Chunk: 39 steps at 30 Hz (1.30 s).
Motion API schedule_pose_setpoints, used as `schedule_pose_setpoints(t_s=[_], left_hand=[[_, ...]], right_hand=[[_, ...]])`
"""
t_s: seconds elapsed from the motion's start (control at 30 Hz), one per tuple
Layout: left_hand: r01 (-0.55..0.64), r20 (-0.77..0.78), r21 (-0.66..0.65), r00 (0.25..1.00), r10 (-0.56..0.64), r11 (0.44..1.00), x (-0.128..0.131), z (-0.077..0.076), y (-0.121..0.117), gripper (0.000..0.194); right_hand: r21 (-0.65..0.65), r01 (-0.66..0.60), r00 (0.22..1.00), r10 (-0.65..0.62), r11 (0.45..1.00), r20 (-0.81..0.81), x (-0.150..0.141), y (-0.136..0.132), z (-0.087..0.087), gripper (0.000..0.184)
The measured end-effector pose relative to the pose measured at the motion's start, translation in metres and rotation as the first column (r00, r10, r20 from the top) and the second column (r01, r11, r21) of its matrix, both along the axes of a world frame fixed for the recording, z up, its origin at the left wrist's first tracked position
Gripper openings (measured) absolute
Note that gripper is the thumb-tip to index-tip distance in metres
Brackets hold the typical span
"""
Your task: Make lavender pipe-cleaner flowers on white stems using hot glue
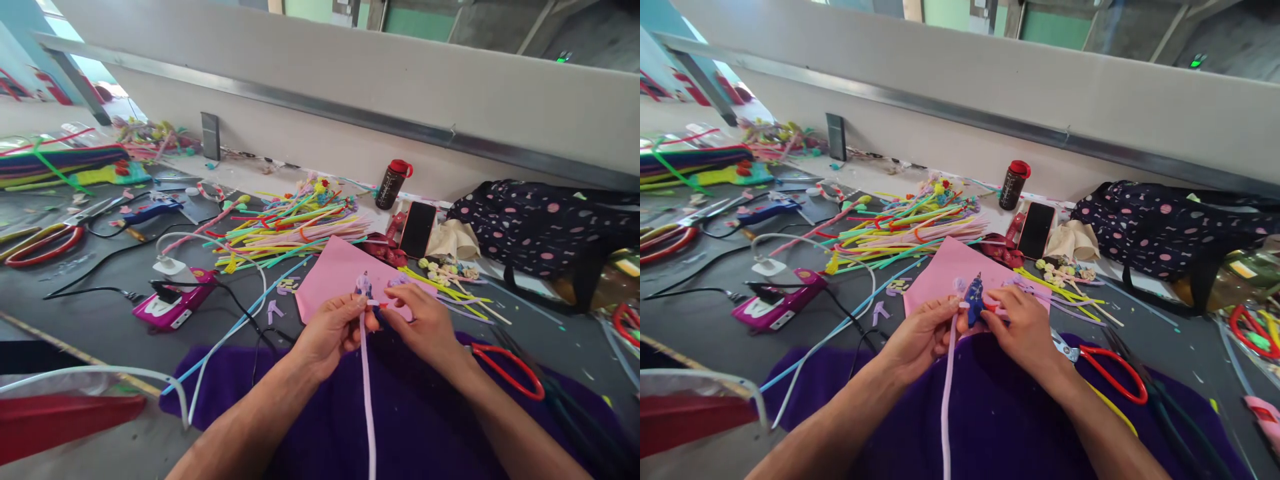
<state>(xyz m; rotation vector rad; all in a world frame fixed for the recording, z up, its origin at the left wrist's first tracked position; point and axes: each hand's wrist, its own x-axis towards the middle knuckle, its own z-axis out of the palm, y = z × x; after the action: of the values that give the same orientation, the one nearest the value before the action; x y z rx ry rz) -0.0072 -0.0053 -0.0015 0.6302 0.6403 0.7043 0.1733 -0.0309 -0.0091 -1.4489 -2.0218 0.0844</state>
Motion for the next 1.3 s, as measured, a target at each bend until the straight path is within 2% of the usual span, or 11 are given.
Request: schedule_pose_setpoints(t_s=[0.07,0.17,0.37,0.53,0.7,0.8,0.93,1.1,1.2,1.3], left_hand=[[0.002,-0.027,0.015,1.000,-0.002,1.000,0.001,0.000,-0.001,0.022],[0.014,-0.061,0.043,0.998,-0.011,0.999,0.003,-0.001,-0.003,0.022],[0.064,-0.134,0.083,0.990,-0.053,0.994,0.006,-0.002,-0.005,0.023],[0.071,-0.166,0.080,0.985,-0.057,0.994,0.008,-0.001,-0.006,0.025],[0.066,-0.163,0.100,0.985,-0.049,0.993,0.007,-0.001,-0.005,0.025],[0.087,-0.150,0.077,0.986,-0.074,0.993,0.007,-0.002,-0.005,0.023],[0.173,-0.144,0.022,0.975,-0.168,0.985,0.007,-0.003,-0.004,0.019],[0.263,-0.150,0.012,0.954,-0.259,0.965,0.007,-0.005,-0.002,0.021],[0.328,-0.171,0.033,0.932,-0.318,0.944,0.007,-0.004,-0.002,0.022],[0.382,-0.259,0.088,0.901,-0.349,0.920,0.006,-0.003,-0.001,0.024]], right_hand=[[0.025,-0.039,0.985,0.042,0.999,-0.167,0.000,-0.006,0.013,0.017],[0.025,-0.120,0.958,0.122,0.993,-0.260,-0.005,-0.014,0.023,0.016],[0.110,-0.192,0.955,0.211,0.975,-0.207,-0.009,-0.015,0.023,0.015],[0.085,-0.235,0.950,0.247,0.968,-0.190,-0.007,-0.015,0.025,0.013],[0.020,-0.206,0.949,0.205,0.978,-0.240,-0.009,-0.017,0.025,0.009],[-0.035,-0.191,0.962,0.180,0.981,-0.204,-0.007,-0.016,0.026,0.007],[-0.111,-0.220,0.968,0.203,0.969,-0.146,0.007,-0.013,0.037,0.006],[-0.168,-0.197,0.954,0.149,0.966,-0.262,0.029,-0.008,0.049,0.010],[-0.190,-0.198,0.943,0.134,0.962,-0.304,0.035,-0.005,0.049,0.010],[-0.210,-0.220,0.940,0.150,0.953,-0.307,0.036,-0.004,0.049,0.010]])
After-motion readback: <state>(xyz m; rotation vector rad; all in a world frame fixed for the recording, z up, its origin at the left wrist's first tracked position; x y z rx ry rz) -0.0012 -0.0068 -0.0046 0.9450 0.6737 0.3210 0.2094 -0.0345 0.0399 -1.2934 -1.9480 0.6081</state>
